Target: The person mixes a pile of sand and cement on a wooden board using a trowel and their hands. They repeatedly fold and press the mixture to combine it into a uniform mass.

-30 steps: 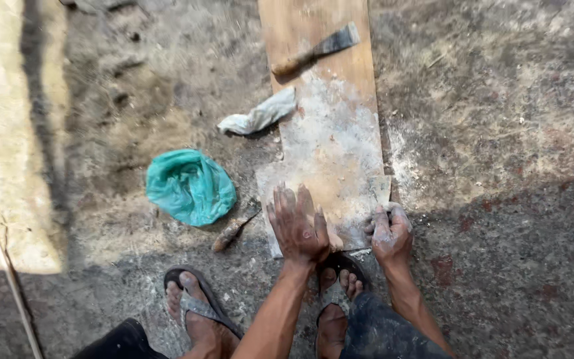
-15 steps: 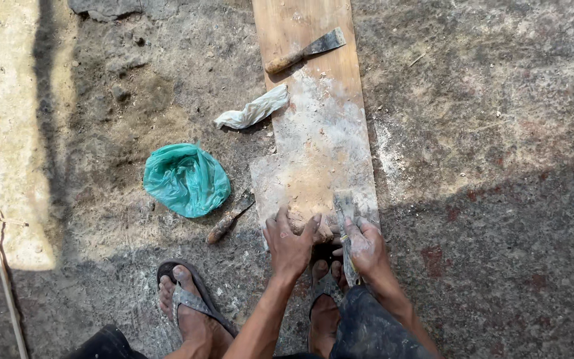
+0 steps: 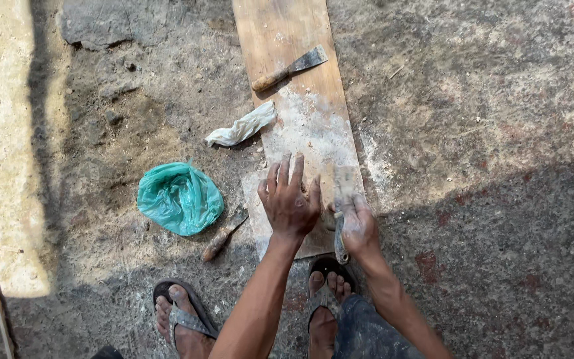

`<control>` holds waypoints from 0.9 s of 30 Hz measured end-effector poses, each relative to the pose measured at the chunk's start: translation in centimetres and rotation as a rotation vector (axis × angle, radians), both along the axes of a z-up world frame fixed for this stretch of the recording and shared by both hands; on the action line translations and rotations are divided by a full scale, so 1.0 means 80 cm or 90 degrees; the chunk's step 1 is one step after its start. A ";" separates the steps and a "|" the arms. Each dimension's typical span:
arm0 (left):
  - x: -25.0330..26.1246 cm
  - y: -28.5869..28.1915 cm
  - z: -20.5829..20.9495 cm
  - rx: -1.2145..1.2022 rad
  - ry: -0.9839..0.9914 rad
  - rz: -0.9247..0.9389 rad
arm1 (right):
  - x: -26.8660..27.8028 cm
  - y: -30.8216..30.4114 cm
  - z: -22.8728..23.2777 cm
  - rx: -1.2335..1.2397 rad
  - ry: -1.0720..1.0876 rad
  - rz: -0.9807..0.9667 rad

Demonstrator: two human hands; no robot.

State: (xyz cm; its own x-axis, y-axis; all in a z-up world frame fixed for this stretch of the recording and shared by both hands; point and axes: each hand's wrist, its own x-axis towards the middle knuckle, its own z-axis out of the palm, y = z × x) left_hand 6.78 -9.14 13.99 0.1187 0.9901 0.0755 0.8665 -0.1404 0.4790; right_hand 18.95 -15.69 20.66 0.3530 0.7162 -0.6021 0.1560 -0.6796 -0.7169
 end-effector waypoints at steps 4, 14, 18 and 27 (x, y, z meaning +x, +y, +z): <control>0.020 -0.003 -0.076 -0.021 0.029 -0.034 | 0.009 -0.024 -0.107 0.034 -0.077 -0.039; -0.013 -0.030 -0.189 0.220 -0.005 -0.155 | 0.014 -0.028 -0.166 0.056 -0.108 -0.043; -0.001 -0.034 -0.165 -0.001 -0.141 -0.065 | 0.015 -0.051 -0.159 0.093 0.017 -0.146; -0.025 0.027 0.042 -0.238 -0.978 0.655 | 0.016 -0.045 -0.143 0.150 0.331 -0.293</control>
